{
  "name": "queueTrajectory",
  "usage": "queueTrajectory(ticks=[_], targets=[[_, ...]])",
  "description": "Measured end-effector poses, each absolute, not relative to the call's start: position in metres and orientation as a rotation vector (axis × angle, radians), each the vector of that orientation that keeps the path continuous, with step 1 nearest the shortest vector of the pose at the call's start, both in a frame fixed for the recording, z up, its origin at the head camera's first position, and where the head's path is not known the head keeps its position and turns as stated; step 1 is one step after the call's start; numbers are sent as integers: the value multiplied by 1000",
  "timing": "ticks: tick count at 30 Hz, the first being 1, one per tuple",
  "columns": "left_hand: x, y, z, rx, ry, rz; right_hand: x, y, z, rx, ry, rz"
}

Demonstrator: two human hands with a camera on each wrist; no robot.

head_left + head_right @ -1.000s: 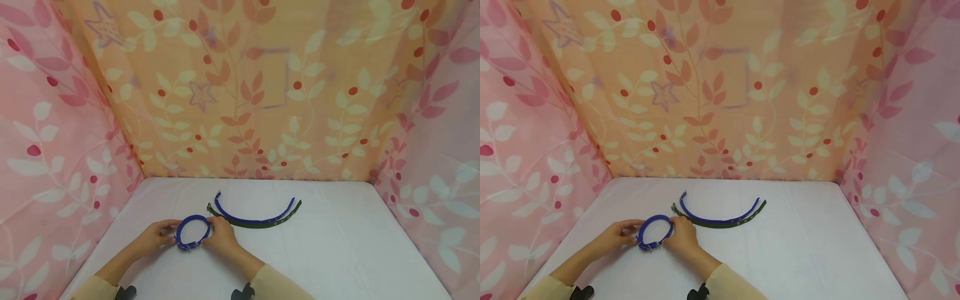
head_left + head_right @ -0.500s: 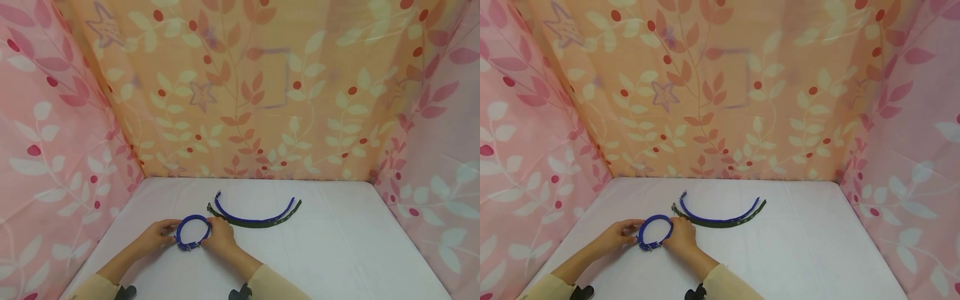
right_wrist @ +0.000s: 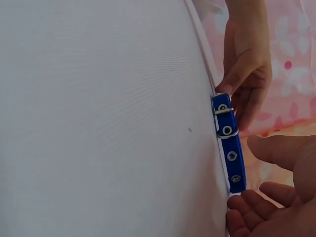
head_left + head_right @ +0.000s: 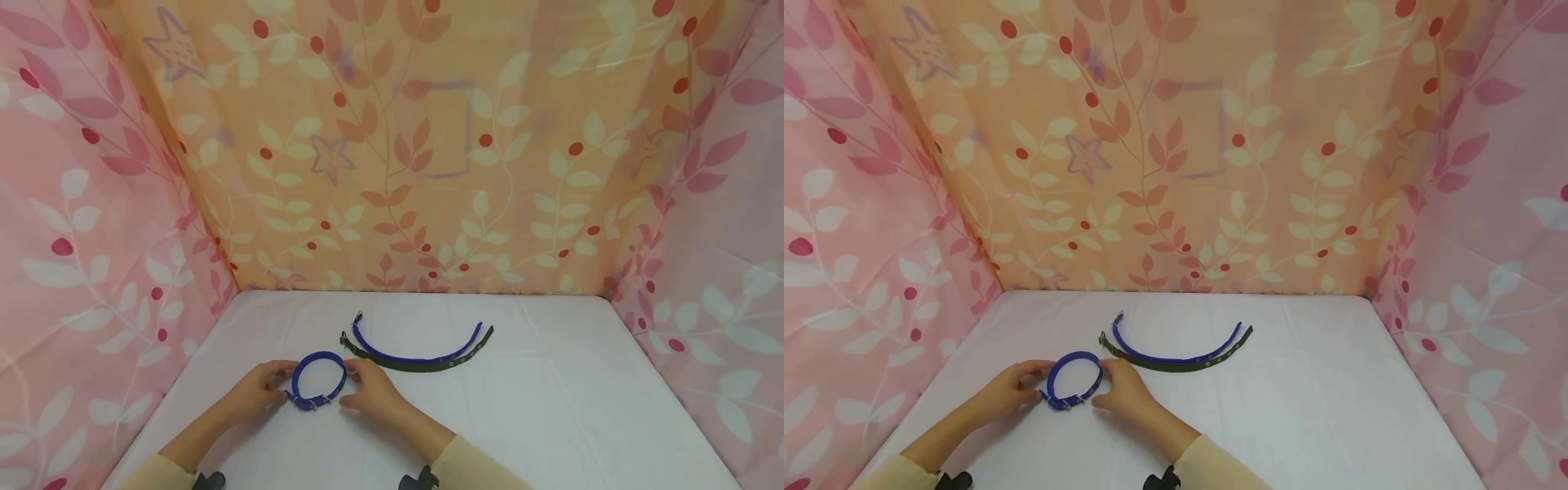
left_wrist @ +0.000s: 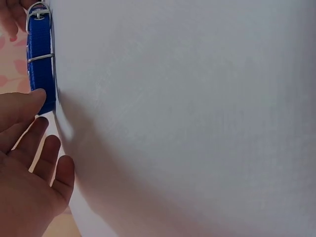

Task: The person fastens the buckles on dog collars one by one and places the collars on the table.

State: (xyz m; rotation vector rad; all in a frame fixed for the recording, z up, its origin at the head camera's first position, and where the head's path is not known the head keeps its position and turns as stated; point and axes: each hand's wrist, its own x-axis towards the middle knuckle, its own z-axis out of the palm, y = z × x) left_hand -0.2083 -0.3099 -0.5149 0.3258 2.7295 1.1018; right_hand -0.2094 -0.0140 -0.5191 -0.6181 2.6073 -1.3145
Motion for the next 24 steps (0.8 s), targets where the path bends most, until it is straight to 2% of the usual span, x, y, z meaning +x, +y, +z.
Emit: queueTrajectory(ticks=[13,24], targets=[[-196,-307,-493,322,2891,1066,-198,35,-511,-701,2479,-1573],[-206,-282,-483,363,2885,1104,-194,99,-496,-874,2767,-1378]])
